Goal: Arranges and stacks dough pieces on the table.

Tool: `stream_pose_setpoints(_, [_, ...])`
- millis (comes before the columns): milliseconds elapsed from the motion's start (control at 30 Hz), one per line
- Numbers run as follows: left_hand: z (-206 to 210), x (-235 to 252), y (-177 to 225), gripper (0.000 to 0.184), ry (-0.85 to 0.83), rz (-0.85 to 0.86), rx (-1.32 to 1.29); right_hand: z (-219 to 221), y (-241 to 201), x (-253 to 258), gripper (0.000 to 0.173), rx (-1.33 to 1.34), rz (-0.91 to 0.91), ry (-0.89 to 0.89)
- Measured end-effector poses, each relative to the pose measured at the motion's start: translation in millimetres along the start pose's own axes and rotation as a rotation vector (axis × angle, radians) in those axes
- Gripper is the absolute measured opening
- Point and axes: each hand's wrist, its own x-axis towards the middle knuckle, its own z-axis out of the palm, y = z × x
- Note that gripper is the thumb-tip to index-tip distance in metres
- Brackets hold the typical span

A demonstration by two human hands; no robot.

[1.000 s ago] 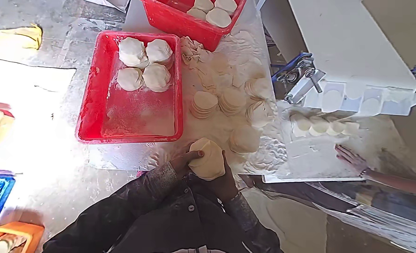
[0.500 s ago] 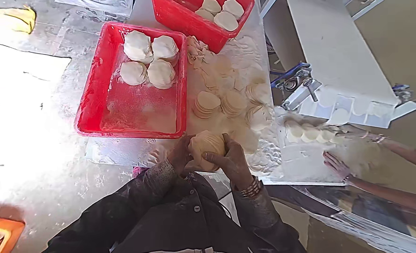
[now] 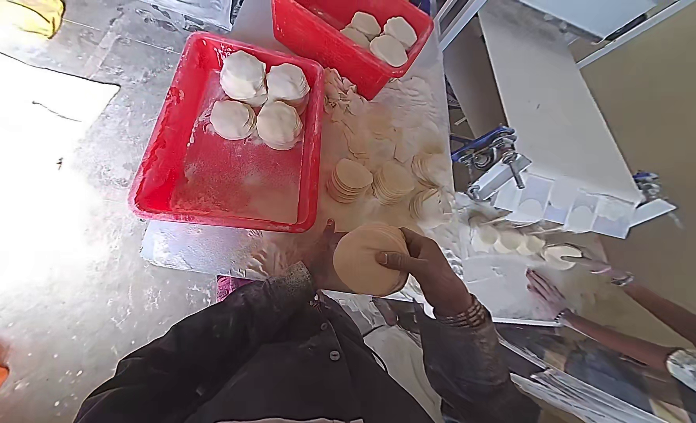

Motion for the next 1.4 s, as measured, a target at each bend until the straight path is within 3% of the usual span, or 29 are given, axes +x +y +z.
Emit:
stream_pose_setpoints(100, [16,-18,3,0.055,-0.149,0.203,-0.188,13,11,2,0.042,0.432,0.002,-0.100])
stream_pose_setpoints(133, [14,-22,5,0.060,-0.119,0.233,-0.136,19,17,4,0.038,0.484,0.036,-0.090])
stream_pose_setpoints(200, [14,-38,20,0.083,0.015,0.138,-0.023,34,25,11,0.032,0.509,0.119,-0.053])
stream_pose_setpoints(233, [13,-47,28,0.084,0.078,0.100,0.051,44,27,14,0.032,0.517,0.146,-0.044])
stream_pose_setpoints(333, [14,-67,59,0.060,0.253,0.067,0.245,69,16,26,0.040,0.548,0.147,-0.145])
stream_pose_setpoints(400, [4,-73,84,0.043,0.269,0.070,0.306,81,-1,40,0.044,0.526,0.106,-0.251])
stream_pose_setpoints(633, [-50,-69,186,0.035,0.401,0.270,0.458,142,-80,134,0.035,0.408,0.089,-0.413])
stream_pose_setpoints(833, [-113,-12,290,0.044,0.511,0.473,0.631,221,-136,232,0.044,0.400,0.034,-0.164])
stream_pose_setpoints(933, [-143,23,328,0.046,0.517,0.489,0.729,255,-143,277,0.051,0.322,0.008,-0.014])
stream_pose_setpoints(1000, [-165,46,344,0.049,0.553,0.444,0.902,269,-145,295,0.060,0.136,0.032,0.023])
stream_pose_setpoints(1100, [-194,66,355,0.055,0.593,0.372,1.130,280,-152,299,0.069,-0.195,0.055,0.016])
stream_pose_setpoints(1200, [-211,66,354,0.056,0.569,0.389,1.219,283,-152,284,0.070,-0.336,0.028,0.000])
stream_pose_setpoints(1300, [-218,67,348,0.061,0.508,0.405,1.247,259,-138,247,0.068,-0.260,-0.124,-0.023])
stream_pose_setpoints(1400, [-210,65,343,0.069,0.452,0.458,1.272,209,-118,185,0.054,-0.084,-0.268,-0.042])
